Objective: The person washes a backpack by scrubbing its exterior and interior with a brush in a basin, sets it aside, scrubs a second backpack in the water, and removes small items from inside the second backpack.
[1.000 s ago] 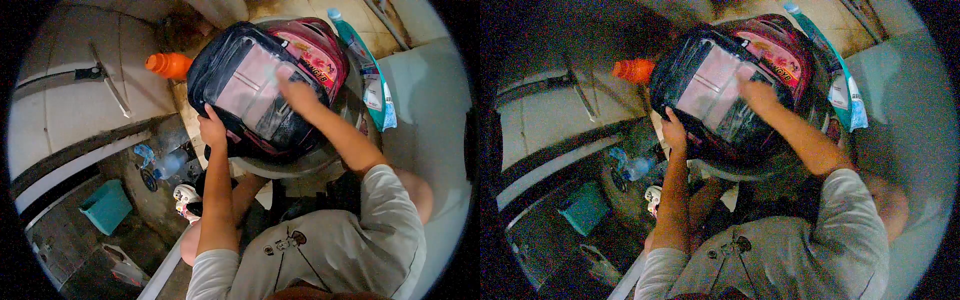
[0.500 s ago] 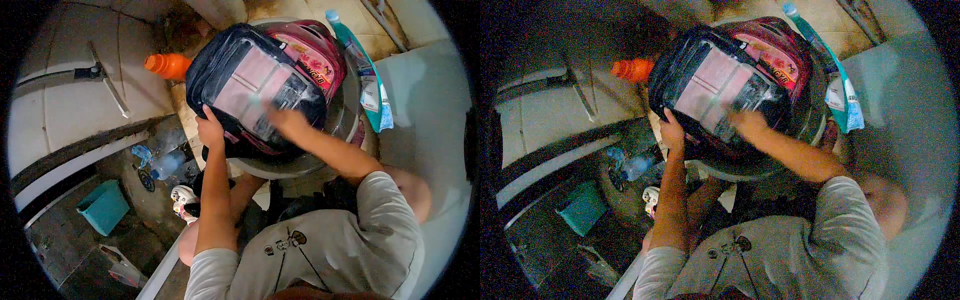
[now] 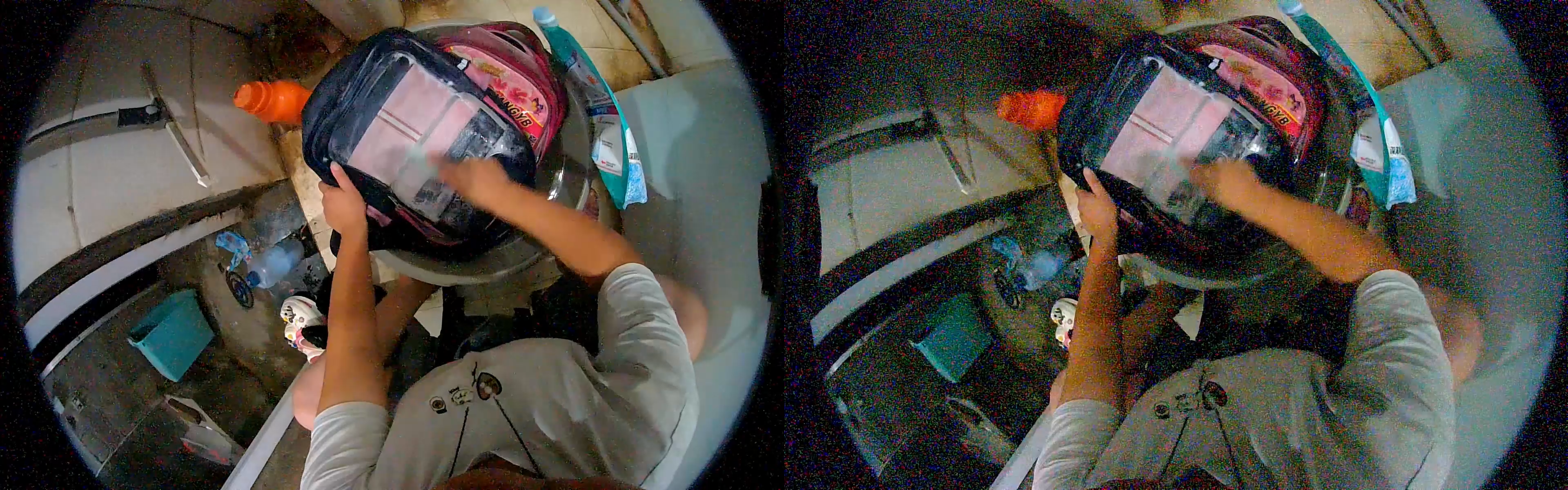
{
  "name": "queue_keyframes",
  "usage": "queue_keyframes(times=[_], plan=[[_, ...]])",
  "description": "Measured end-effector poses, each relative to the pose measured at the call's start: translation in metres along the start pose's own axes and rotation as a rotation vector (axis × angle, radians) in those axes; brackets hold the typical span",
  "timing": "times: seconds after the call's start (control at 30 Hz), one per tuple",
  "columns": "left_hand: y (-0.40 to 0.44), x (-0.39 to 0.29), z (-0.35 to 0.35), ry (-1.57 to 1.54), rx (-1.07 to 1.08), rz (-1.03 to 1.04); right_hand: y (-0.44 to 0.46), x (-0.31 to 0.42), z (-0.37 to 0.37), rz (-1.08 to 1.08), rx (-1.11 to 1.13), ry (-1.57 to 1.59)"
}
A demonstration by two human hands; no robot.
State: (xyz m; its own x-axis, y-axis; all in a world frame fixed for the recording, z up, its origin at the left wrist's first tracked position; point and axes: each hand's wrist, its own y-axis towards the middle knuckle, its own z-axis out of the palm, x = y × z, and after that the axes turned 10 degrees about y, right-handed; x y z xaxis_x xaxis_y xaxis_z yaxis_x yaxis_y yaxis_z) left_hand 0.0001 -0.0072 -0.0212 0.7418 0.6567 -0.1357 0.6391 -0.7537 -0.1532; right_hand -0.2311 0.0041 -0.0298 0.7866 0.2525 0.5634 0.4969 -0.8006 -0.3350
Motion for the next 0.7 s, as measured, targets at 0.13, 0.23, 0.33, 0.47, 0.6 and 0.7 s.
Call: queue_keyframes(times=[0.13, 0.23, 0.33, 0.47, 0.6, 0.7], plan=[[0.0, -0.003, -0.001, -0.001, 0.003, -0.015, 0.036, -0.014, 0.017, 0.08, -0.467, 0.235], [0.006, 0.001, 0.006, 0.031, -0.037, -0.019, 0.012, 0.051, 0.034, -0.204, -0.333, 0.091], [-0.001, 0.004, 0.008, 0.05, -0.012, -0.006, 0.039, 0.048, 0.014, -0.221, -0.241, 0.096], [0.002, -0.003, -0.004, 0.01, 0.02, -0.041, 0.087, 0.063, -0.001, -0.226, -0.413, 0.095], [0.005, -0.001, 0.003, 0.022, 0.013, -0.046, -0.001, 0.038, 0.044, -0.179, -0.191, 0.224], [0.005, 0.004, 0.008, -0.029, -0.06, 0.034, -0.021, 0.04, 0.015, -0.013, 0.174, 0.188]])
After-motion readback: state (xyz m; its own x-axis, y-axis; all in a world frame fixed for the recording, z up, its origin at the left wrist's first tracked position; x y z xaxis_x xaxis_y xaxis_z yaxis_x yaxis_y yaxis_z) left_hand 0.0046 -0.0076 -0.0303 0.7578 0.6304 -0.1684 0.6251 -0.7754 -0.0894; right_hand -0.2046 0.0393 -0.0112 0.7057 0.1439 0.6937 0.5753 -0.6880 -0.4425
